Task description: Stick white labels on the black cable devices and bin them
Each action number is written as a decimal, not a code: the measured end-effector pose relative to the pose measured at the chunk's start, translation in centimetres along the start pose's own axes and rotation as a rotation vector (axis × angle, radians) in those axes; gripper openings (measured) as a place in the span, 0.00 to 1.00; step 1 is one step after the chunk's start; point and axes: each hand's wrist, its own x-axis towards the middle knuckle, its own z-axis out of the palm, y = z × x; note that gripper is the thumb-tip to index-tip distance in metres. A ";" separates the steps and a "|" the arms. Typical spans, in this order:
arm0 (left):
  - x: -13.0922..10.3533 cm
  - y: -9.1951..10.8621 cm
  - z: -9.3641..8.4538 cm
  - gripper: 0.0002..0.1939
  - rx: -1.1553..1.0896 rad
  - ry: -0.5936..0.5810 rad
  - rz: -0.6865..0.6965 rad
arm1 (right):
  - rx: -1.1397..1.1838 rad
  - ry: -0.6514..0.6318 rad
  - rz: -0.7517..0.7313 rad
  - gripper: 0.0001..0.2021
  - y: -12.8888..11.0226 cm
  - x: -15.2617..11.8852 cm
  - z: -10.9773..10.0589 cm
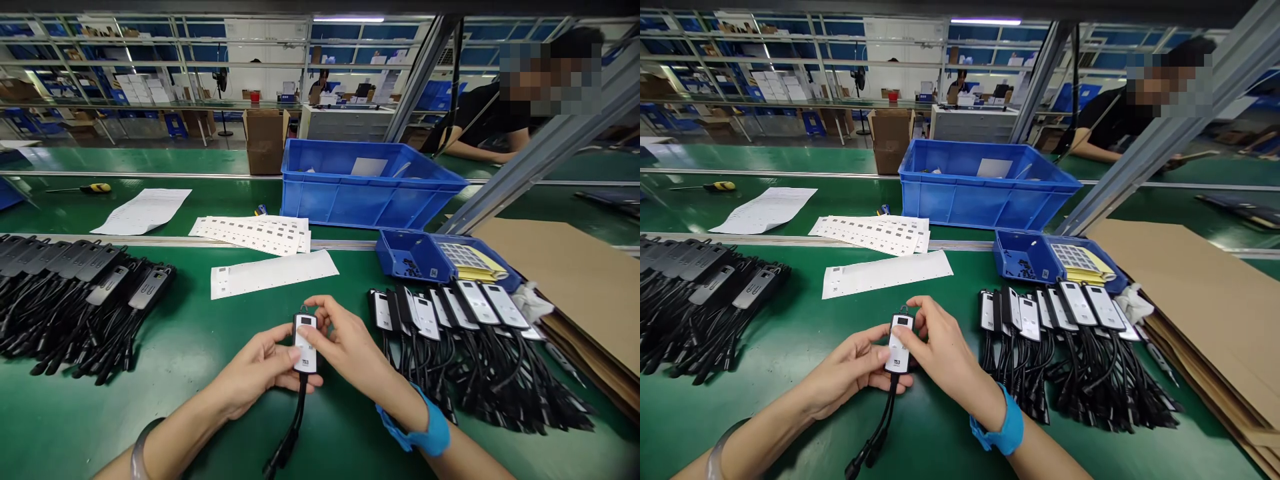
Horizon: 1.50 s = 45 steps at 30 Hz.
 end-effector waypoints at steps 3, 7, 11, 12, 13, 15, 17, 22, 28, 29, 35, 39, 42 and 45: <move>0.2 -0.1 -0.3 0.26 -0.083 0.006 0.035 | -0.024 -0.127 0.022 0.27 -0.2 -0.3 0.3; 0.4 0.2 -0.4 0.21 -0.075 0.040 0.076 | -0.061 -0.187 0.001 0.49 -0.1 -0.8 0.7; 0.5 0.5 -0.3 0.23 -0.023 0.082 0.115 | 0.041 -0.286 0.016 0.53 -0.3 -0.9 0.6; 0.5 0.5 -0.3 0.24 0.008 0.098 0.134 | 0.081 -0.290 0.008 0.45 -0.5 -0.9 0.6; 0.5 0.4 -0.3 0.26 0.046 0.116 0.152 | 0.118 -0.278 -0.010 0.36 -0.7 -1.0 0.6; 0.4 0.2 -0.3 0.28 0.128 0.142 0.180 | 0.162 -0.215 -0.058 0.26 -1.0 -1.0 0.7; 0.4 0.0 -0.3 0.29 0.196 0.145 0.196 | 0.184 -0.172 -0.076 0.21 -1.2 -1.1 1.0; 0.6 -0.6 -0.3 0.33 0.247 0.143 0.199 | 0.134 -0.134 -0.057 0.15 -0.9 -1.2 2.0; 0.6 -0.6 -0.5 0.37 0.022 0.145 0.167 | -0.395 0.065 -0.298 0.37 -0.9 -1.2 2.3; 0.5 -0.4 -0.8 0.39 0.047 0.108 0.165 | -0.436 0.056 -0.314 0.36 -1.2 -1.1 1.8; 1.0 0.4 -4.2 0.34 1.121 0.322 0.411 | -0.573 0.213 -0.111 0.21 -2.2 -1.4 -5.6; 2.7 0.0 -6.7 0.32 1.616 0.418 0.449 | -0.853 0.346 0.128 0.16 0.6 -2.9 -10.7; 3.5 -0.3 -7.2 0.31 1.742 0.442 0.401 | -1.041 0.284 0.270 0.13 2.8 -3.5 -12.1; 3.6 -0.6 -6.7 0.30 1.781 0.462 0.384 | -1.207 0.268 0.305 0.17 2.6 -2.5 -11.5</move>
